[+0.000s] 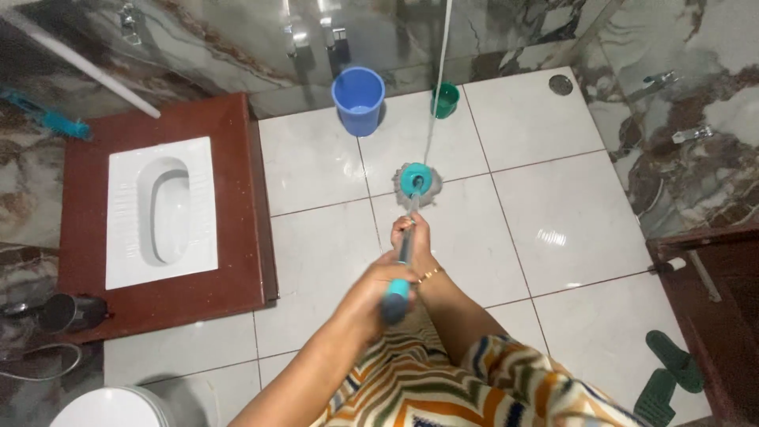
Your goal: Mopping the floor of a bathroom using a spin mop.
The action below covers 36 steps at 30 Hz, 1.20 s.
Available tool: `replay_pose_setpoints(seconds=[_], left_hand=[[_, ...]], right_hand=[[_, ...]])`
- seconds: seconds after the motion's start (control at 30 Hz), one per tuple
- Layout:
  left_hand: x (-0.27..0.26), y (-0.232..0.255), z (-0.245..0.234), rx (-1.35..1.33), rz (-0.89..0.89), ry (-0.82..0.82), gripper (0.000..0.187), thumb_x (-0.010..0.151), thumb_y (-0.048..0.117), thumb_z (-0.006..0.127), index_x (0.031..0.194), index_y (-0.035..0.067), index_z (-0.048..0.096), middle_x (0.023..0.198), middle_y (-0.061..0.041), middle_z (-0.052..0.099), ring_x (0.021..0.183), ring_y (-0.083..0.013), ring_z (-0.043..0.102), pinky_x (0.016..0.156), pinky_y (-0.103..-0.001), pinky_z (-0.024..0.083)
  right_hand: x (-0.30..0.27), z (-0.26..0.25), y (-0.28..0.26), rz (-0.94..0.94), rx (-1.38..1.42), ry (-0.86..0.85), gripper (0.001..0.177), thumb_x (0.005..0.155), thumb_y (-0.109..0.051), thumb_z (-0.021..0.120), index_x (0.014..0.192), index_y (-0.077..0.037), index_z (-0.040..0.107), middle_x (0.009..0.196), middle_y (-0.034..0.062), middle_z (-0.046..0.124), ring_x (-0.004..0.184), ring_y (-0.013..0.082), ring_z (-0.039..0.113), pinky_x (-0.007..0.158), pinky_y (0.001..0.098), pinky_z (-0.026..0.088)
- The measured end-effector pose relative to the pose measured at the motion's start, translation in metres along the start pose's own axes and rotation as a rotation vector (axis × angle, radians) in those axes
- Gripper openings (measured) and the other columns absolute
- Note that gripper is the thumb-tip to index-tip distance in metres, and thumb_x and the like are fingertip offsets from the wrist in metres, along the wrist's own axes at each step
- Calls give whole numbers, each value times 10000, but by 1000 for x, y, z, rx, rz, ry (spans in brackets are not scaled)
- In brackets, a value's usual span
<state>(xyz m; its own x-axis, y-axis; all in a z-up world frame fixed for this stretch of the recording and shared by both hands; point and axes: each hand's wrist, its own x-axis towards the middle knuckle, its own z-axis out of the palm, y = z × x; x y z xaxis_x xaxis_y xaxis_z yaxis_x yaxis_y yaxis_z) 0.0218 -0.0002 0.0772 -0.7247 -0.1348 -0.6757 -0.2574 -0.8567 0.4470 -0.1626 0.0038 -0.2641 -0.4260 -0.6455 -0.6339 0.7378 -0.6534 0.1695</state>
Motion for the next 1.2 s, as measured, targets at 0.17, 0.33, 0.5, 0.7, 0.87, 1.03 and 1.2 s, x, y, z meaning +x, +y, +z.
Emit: replay_pose_setpoints(seconds=[0.17, 0.33, 0.5, 0.7, 0.87, 1.03, 1.2], left_hand=[[-29, 20, 25, 244, -51, 7, 645, 759, 78, 661, 1370, 177, 483, 762, -57, 572, 576, -145, 569, 466, -305, 475], [56, 2, -57, 229, -84, 31, 702, 771, 13, 687, 1450, -14, 512, 835, -63, 627, 575, -142, 591, 501, -282, 521], [98, -17, -15, 167, -8, 134, 622, 762, 36, 655, 1340, 189, 482, 739, -57, 542, 500, -153, 523, 434, -313, 457], [124, -18, 76, 51, -122, 218, 297, 885, 185, 626, 1158, 112, 534, 763, -39, 620, 617, -167, 585, 520, -317, 521], [110, -13, 129, -154, -87, 90, 235, 905, 282, 658, 1017, 92, 576, 799, -60, 658, 639, -182, 605, 529, -296, 527], [95, 1, 181, -77, 18, 49, 160, 884, 184, 680, 983, 70, 625, 820, -42, 655, 699, -151, 623, 552, -264, 504], [128, -7, 162, -37, -11, 34, 169, 863, 127, 661, 964, 28, 569, 799, -75, 613, 625, -181, 611, 527, -312, 528]], right_hand=[[-54, 27, 15, -49, 101, -176, 195, 1011, -96, 577, 864, -9, 484, 690, 42, 522, 566, 112, 543, 547, 197, 541], [-54, 62, 9, 119, -619, 190, 343, 873, -321, 543, 814, 16, 525, 620, 108, 565, 505, 225, 566, 467, 313, 526], [75, -4, -49, 66, -908, 234, 163, 988, -109, 613, 911, -55, 480, 584, 30, 487, 459, 177, 481, 413, 335, 470], [51, 73, -108, 43, -1125, 341, 138, 1000, -123, 566, 917, -36, 498, 572, 60, 483, 445, 186, 454, 409, 337, 433], [41, 91, -141, 183, -607, 142, 189, 996, -107, 541, 857, -79, 416, 611, 40, 468, 456, 137, 450, 413, 277, 445], [-59, 162, -123, 381, 219, -178, 237, 1014, -92, 583, 831, -93, 432, 679, 18, 490, 555, 92, 506, 519, 225, 515], [-80, 175, -139, 385, -320, 42, 340, 891, -233, 621, 1010, 45, 466, 723, 47, 561, 599, 131, 589, 591, 251, 570]])
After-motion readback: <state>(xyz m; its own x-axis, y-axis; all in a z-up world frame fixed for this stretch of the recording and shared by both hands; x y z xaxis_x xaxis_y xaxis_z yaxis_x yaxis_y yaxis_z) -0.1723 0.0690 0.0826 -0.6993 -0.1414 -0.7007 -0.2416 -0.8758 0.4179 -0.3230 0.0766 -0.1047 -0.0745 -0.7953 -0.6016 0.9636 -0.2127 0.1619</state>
